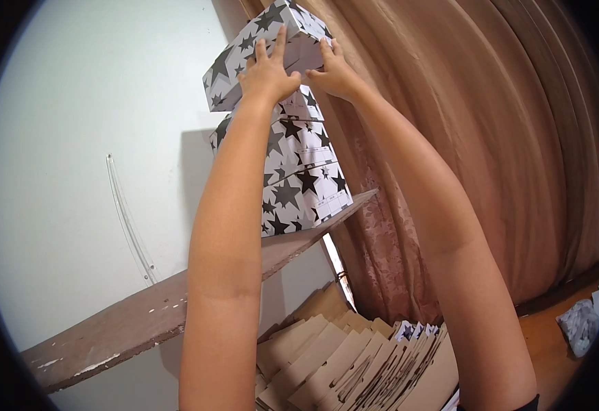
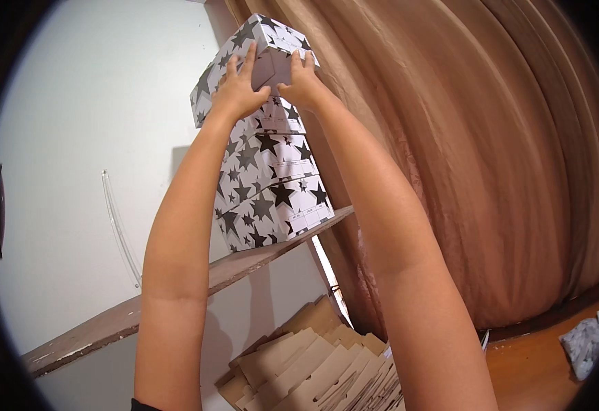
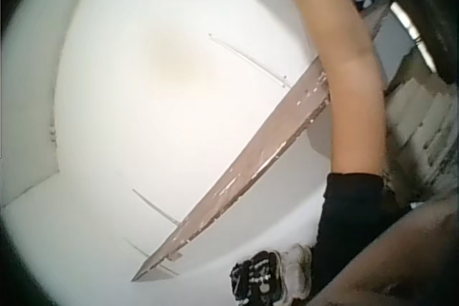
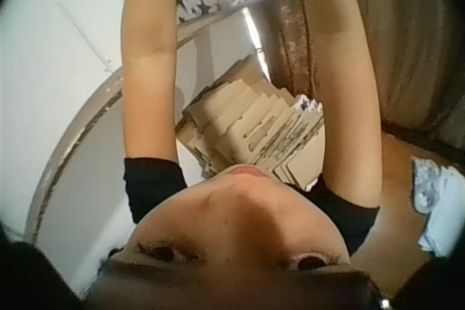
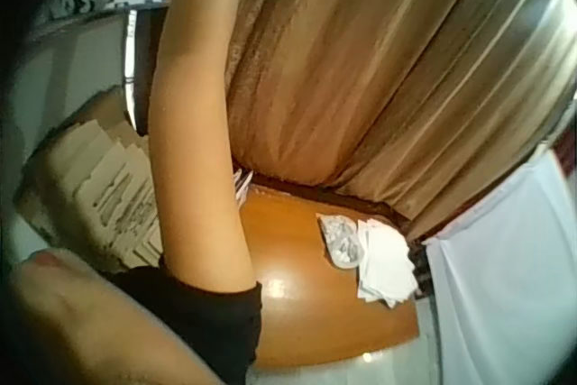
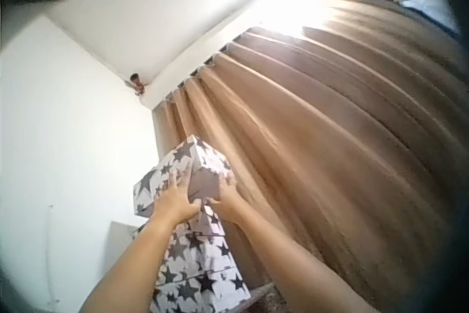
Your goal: The person is assembling cardboard shoe boxes from flat sheets and stacking them on a shelf.
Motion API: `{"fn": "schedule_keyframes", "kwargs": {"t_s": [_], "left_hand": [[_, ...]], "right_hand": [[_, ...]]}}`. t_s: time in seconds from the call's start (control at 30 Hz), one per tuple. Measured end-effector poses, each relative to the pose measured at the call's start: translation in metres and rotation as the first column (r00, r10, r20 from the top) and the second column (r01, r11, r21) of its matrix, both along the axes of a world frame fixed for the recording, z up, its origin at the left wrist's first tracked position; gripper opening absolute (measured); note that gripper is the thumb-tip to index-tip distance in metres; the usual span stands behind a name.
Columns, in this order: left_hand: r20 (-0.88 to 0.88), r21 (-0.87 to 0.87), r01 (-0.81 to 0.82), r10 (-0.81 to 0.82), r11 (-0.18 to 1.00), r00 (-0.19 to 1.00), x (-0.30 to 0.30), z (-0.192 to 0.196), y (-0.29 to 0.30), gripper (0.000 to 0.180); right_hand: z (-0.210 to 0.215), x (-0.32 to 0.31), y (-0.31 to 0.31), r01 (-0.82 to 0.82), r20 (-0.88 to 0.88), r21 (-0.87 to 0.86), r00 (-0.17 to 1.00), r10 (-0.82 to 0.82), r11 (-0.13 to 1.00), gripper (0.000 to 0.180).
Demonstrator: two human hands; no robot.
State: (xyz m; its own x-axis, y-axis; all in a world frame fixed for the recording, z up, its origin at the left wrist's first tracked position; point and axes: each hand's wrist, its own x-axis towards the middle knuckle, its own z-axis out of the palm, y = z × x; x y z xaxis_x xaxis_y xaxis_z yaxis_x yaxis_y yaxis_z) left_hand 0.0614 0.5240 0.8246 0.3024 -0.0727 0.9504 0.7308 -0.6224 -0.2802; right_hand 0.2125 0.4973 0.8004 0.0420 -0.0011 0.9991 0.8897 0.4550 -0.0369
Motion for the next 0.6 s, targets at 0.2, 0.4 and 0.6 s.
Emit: {"fn": "schedule_keyframes", "kwargs": {"t_s": [0.2,0.4,0.6], "left_hand": [[-0.012,-0.260,-0.067,0.066,0.963,0.998,-0.011,0.001,0.016,0.093],[0.010,-0.428,-0.060,0.071,0.902,0.997,-0.012,-0.006,0.035,0.092],[0.009,-0.510,-0.030,0.040,0.860,0.999,-0.010,-0.019,0.042,0.084]], "right_hand": [[0.007,-0.012,0.016,-0.027,-0.017,-0.012,0.999,0.027,1.000,0.085],[0.008,-0.029,0.040,-0.077,-0.031,-0.122,0.997,0.074,0.990,0.087],[0.008,-0.026,0.060,-0.092,-0.077,-0.189,0.994,0.078,0.978,0.078]]}}
